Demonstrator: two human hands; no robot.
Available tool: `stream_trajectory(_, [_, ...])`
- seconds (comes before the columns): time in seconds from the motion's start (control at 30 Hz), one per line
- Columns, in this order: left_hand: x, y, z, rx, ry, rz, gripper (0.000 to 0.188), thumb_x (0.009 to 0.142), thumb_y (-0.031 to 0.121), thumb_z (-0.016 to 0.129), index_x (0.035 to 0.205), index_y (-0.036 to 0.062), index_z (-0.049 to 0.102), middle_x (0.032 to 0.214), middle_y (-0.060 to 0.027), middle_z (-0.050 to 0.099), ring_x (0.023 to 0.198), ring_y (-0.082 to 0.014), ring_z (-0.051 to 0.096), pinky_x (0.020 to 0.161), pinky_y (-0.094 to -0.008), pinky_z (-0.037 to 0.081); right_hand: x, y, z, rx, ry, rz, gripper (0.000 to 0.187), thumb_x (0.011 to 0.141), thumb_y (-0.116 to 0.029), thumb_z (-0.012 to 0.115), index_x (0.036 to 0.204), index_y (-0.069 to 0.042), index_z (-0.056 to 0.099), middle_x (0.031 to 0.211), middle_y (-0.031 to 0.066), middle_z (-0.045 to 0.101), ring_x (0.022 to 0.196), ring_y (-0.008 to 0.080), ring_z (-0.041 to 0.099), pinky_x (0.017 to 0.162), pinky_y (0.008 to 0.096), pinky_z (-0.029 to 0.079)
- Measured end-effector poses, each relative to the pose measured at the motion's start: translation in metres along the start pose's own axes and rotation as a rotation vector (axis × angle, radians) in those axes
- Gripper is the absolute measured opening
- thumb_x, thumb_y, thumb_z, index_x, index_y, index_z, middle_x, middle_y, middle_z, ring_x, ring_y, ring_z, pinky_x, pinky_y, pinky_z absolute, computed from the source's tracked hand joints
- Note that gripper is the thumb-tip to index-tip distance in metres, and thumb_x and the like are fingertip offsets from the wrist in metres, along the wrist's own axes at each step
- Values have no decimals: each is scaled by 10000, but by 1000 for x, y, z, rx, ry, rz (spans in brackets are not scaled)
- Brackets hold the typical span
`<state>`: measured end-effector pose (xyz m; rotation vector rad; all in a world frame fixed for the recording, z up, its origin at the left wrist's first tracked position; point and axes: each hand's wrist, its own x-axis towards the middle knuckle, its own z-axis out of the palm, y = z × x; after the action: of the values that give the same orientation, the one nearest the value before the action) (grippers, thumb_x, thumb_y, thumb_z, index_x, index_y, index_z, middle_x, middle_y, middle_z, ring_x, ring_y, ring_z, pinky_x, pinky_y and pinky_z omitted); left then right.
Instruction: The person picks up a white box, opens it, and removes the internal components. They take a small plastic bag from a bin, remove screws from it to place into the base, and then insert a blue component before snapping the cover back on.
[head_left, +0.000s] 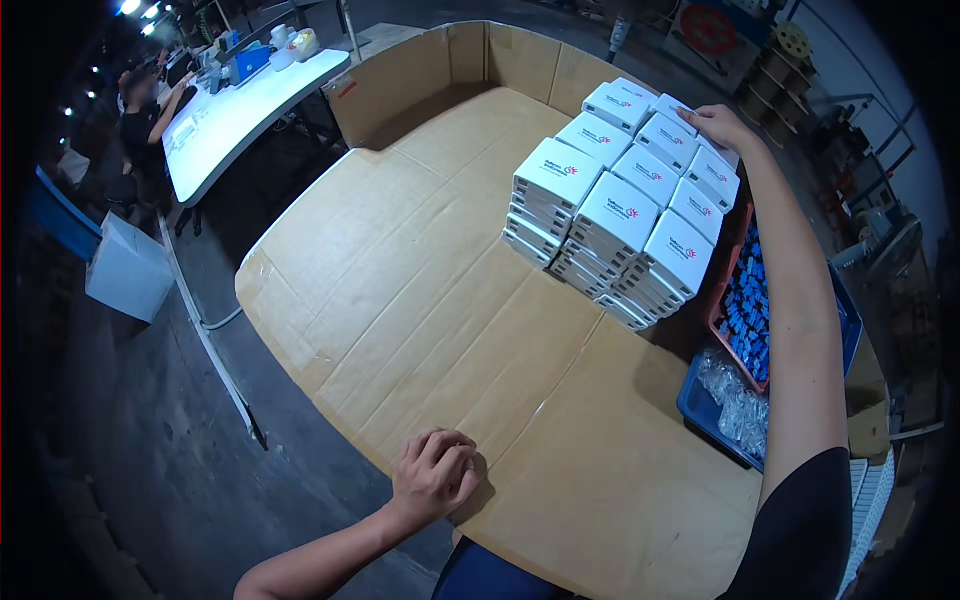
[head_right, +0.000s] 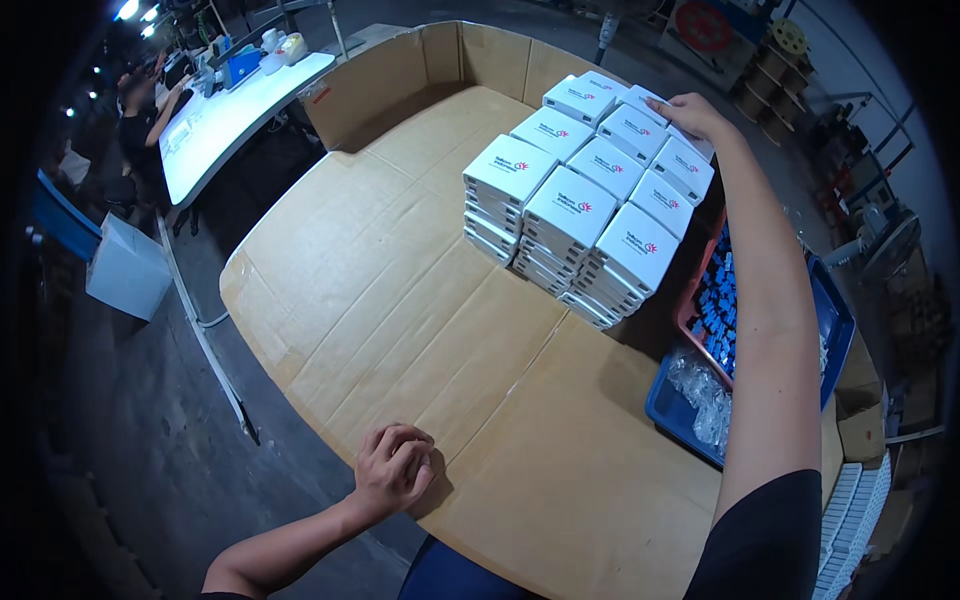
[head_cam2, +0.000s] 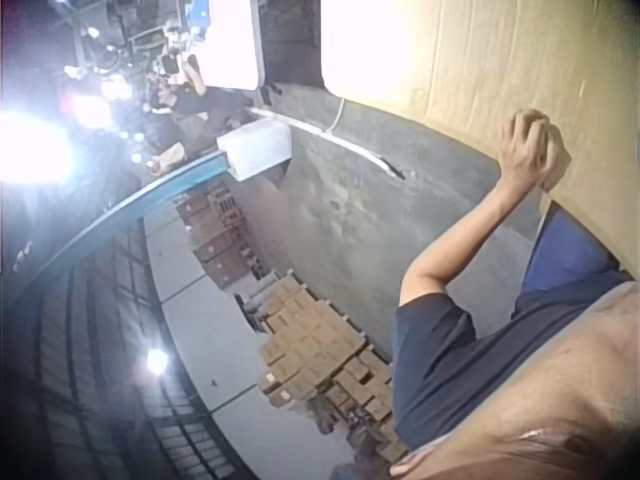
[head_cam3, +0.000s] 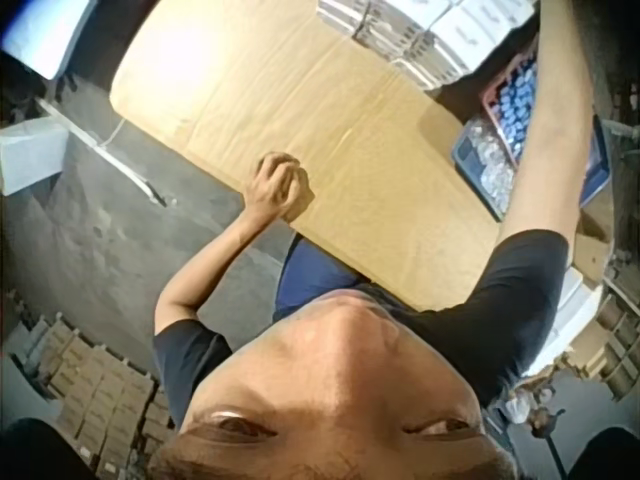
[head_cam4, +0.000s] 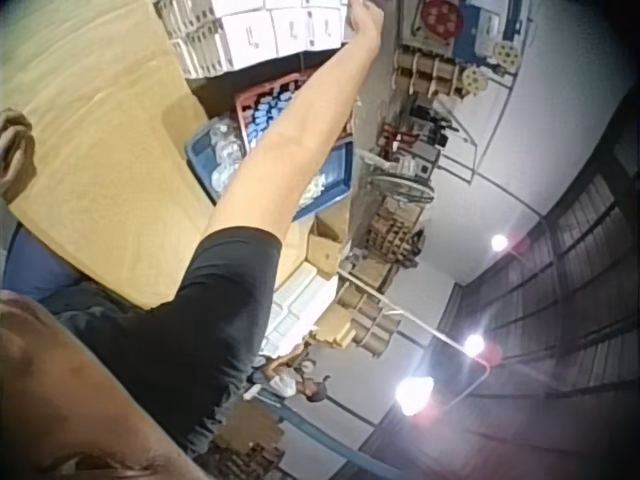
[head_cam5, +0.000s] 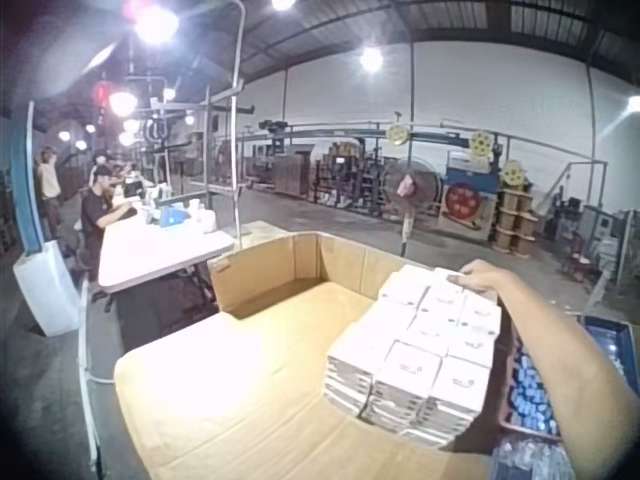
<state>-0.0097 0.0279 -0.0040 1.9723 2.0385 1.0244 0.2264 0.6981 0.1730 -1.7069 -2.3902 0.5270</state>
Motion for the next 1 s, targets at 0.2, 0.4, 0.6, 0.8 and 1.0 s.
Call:
stream_trajectory(0.2, [2,0,2,12,-12,3,188,745,94,746,924,122,695,1050,-29,682,1040,-265,638,886,-409,497,-6,-8,-4,-61,142,-84,733,790,-705,803,983,1,759,872,145,754,810,233,724,770,371,562])
stream_trajectory(0.4, [1,1,1,15,-3,-6,182,744,106,749,917,118,696,1044,-28,684,1037,-265,635,886,-414,493,-2,-11,3,-64,368,-127,791,767,-660,848,1174,2,702,1104,190,743,994,285,726,894,405,569])
stream_trajectory(0.6, [3,1,5,-8,4,14,190,739,115,745,922,121,693,1051,-26,685,1052,-272,633,899,-421,491,0,0,-17,157,554,-243,703,768,-518,909,1227,-40,675,1148,177,736,1029,267,725,888,369,579])
stream_trajectory(0.8, [-7,1,-3,-3,21,0,217,734,130,737,942,111,681,1064,-44,683,1052,-290,627,911,-431,495,-120,-79,-25,336,916,-614,468,803,-340,928,1065,-23,702,920,87,738,830,144,674,751,313,551])
stream_trajectory(1.0, [-7,1,9,0,47,52,206,768,148,739,957,95,677,1057,-78,658,1047,-310,610,928,-428,488,-306,-108,-54,346,909,-936,356,787,-39,898,1032,-51,641,1015,55,698,954,146,658,881,296,528])
